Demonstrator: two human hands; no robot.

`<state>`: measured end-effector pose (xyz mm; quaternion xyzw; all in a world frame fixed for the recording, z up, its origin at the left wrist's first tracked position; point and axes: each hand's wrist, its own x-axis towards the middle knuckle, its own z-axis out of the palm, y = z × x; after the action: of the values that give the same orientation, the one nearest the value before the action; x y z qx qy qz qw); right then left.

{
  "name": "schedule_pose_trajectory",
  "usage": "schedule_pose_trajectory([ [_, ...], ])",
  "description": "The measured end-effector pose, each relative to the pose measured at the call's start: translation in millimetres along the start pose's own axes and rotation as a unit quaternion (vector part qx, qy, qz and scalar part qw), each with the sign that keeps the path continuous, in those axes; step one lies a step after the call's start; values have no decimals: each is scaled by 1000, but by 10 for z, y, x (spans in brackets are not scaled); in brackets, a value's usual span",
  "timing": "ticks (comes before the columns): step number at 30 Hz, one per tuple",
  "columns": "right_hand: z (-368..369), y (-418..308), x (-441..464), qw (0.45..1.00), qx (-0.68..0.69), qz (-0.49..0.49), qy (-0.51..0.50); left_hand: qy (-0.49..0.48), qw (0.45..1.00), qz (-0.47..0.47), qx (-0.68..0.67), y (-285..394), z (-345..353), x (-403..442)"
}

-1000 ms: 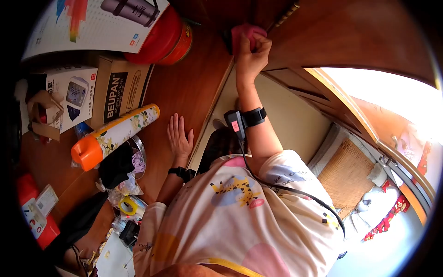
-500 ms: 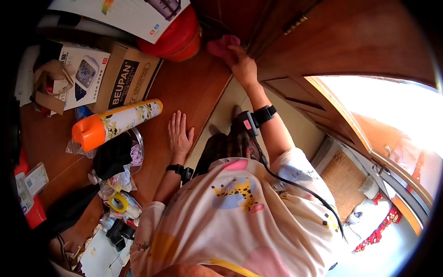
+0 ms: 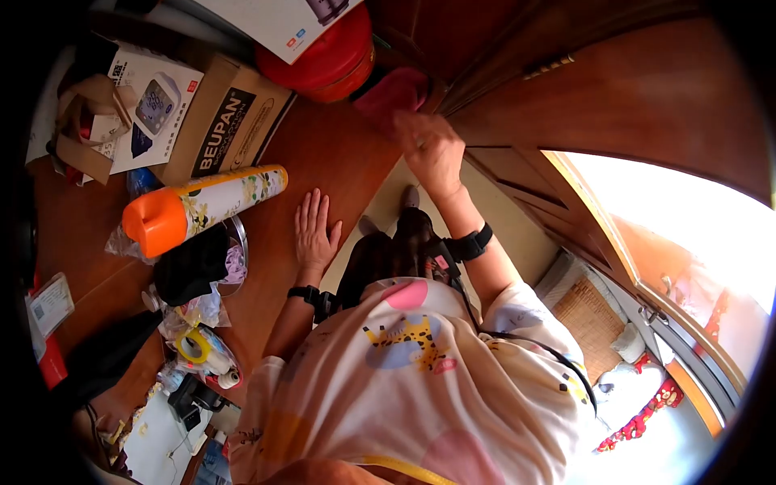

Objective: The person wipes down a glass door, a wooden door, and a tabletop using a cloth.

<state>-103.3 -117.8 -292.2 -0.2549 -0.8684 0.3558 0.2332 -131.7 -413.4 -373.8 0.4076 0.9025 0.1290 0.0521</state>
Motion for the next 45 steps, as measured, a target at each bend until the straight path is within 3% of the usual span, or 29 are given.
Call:
schedule_pose_trajectory([
  [2,156,123,263,994,10,-51,100,-1,1000,2,-4,6,-4,9],
  [4,487,343,341,992,-20,-87,93,5,1000,8,-15,-7,-1,16],
  [6,803,419,317,981,-157,-104,55,-3,1000,7,-16,-13,6,14],
  [7,883,391,243,980,-159,-101,56,-11,1000,3,-17,-14,15,5],
  [9,975,299,8,973,-200,-111,-44,-9,1000,10,-18,-30,38,-10],
  [15,819,198,-559,946,-161,-218,-179,-11,1000,6,-6,-28,19,3],
  [23,723,908,364,957,-231,-163,-62,-12,1000,-18,-17,5,-47,5],
  [29,814,649,255,949,-274,-144,-59,-13,999,-8,-46,-21,-41,-5],
  [35,1042,73,-283,926,-178,-267,-198,7,999,-12,-31,-22,-24,-37],
  [41,1586,-209,47,904,-179,-317,-224,12,997,5,-76,-55,11,-14],
  [45,1564,-206,9,899,-161,-325,-245,23,997,9,-70,-68,34,-24],
])
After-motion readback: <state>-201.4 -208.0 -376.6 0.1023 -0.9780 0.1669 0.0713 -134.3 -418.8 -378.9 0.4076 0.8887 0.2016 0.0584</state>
